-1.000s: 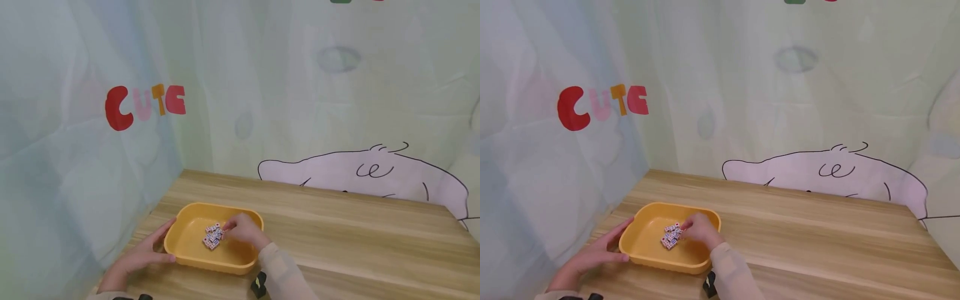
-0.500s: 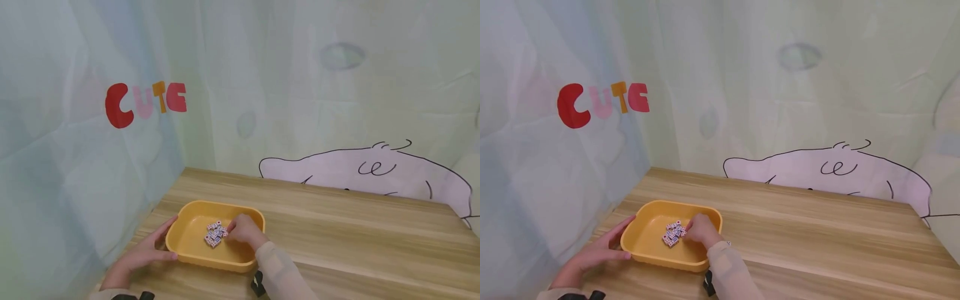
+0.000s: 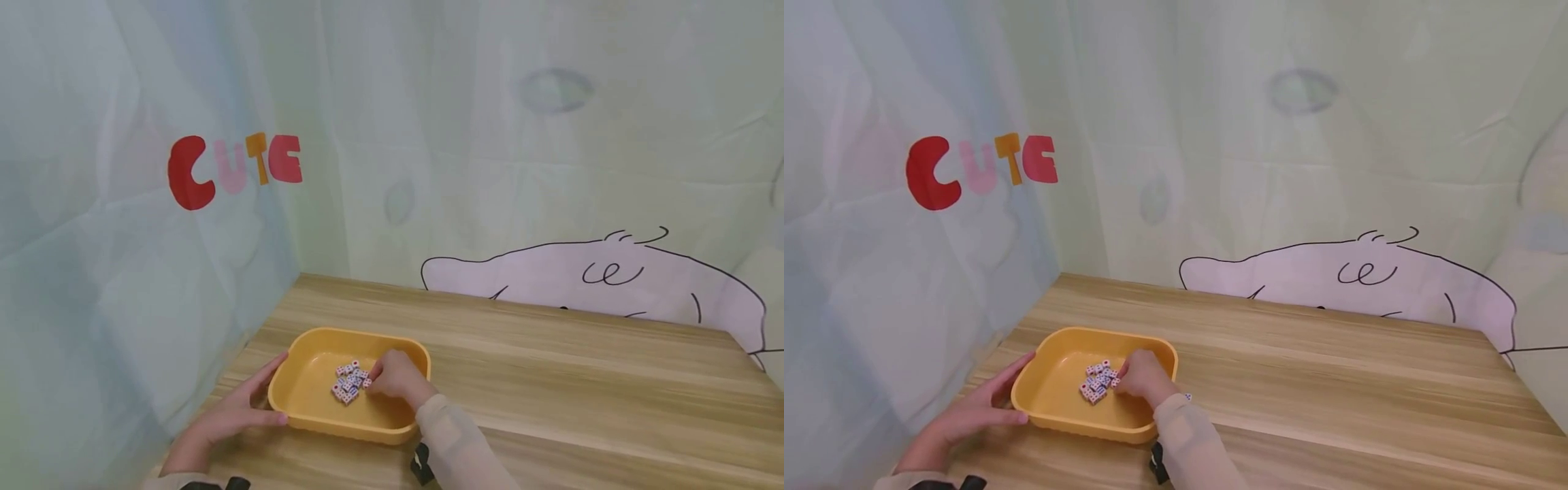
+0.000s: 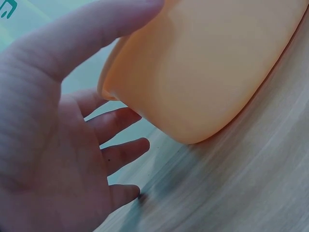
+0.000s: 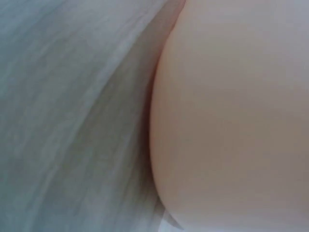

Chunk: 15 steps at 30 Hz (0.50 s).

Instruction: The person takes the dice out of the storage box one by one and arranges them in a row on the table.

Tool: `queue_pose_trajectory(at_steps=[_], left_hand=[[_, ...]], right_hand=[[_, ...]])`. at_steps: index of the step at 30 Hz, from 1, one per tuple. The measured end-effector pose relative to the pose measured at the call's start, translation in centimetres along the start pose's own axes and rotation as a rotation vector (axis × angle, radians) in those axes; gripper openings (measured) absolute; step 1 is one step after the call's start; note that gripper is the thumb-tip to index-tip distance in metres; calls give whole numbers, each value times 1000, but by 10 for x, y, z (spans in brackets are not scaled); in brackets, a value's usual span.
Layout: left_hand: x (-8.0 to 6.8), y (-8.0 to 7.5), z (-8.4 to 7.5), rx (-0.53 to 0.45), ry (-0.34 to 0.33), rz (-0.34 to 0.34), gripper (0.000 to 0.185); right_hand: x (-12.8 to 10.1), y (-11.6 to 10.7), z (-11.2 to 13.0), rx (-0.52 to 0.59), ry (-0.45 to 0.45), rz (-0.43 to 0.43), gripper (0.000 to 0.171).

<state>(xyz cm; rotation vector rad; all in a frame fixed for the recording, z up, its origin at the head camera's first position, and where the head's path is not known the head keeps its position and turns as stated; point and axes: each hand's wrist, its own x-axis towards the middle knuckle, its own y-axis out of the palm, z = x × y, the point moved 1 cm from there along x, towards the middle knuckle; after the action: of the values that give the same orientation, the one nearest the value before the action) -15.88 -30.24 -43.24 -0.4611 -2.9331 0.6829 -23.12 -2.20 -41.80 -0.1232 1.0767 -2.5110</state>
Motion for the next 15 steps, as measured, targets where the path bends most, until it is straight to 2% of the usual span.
queue_pose_trajectory(at_steps=[7,15], left_hand=[[1,0,1,-12,-10,18,97],[0,-3,-1,-4,-38,20,98]], right_hand=[[-7,-9,4,-11,-51,-4,11],[-22,-42,9,-34,-161,-32,11]])
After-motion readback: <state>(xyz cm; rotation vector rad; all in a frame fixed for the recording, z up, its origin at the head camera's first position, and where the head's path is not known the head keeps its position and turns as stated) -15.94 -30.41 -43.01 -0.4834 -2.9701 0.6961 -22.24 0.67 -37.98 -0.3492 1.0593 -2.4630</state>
